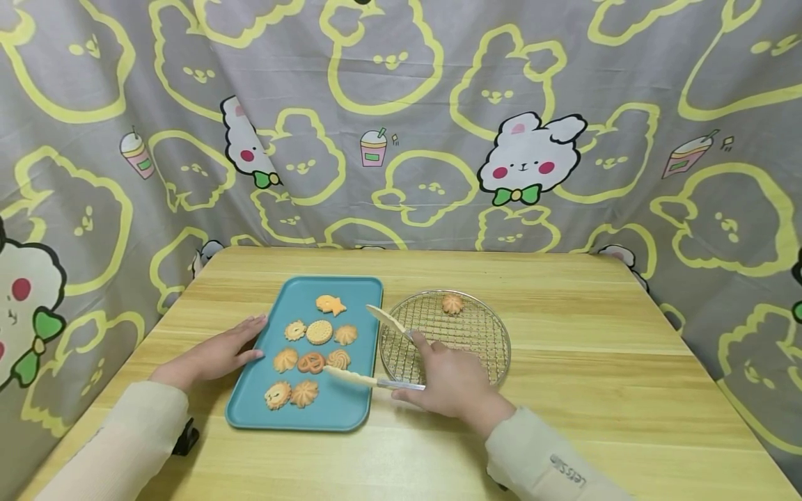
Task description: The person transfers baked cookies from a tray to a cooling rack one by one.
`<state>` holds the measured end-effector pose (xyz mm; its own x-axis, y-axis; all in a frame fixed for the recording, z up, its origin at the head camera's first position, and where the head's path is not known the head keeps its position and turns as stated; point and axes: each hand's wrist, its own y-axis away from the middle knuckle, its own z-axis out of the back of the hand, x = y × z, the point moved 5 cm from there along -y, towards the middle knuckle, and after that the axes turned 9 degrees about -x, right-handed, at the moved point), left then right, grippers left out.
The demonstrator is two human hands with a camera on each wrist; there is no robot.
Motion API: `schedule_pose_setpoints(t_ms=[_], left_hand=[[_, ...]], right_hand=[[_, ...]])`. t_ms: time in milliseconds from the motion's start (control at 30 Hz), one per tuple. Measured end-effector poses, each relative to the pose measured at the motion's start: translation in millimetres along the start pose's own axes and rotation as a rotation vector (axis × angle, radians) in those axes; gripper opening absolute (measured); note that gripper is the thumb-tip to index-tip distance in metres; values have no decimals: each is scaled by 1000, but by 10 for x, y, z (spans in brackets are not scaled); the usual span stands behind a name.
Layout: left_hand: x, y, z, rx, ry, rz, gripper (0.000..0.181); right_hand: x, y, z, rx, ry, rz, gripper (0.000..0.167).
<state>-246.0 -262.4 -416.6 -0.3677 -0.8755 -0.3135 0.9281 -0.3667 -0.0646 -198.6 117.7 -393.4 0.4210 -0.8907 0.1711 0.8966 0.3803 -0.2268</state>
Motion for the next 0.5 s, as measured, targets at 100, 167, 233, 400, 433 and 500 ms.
schedule_pose_setpoints(t_ms=[100, 167, 233, 400, 433, 500], left_hand=[[-2, 1, 4, 0, 4, 2, 67], [-3, -1, 6, 2, 6, 3, 67], [-4, -3, 6, 6, 7, 4, 67], [-7, -5, 4, 15, 4, 4, 67], [-9, -5, 3, 16, 4, 2, 67], [-10, -4, 3, 16, 3, 1, 67]], right_hand=[[38, 3, -3, 2, 13, 25, 103], [59, 6, -5, 3, 11, 38, 102], [80, 8, -5, 3, 13, 49, 102], [123, 5, -10, 19, 31, 69, 98], [131, 3, -9, 22, 34, 72, 97], [148, 3, -9, 24, 41, 82, 95]])
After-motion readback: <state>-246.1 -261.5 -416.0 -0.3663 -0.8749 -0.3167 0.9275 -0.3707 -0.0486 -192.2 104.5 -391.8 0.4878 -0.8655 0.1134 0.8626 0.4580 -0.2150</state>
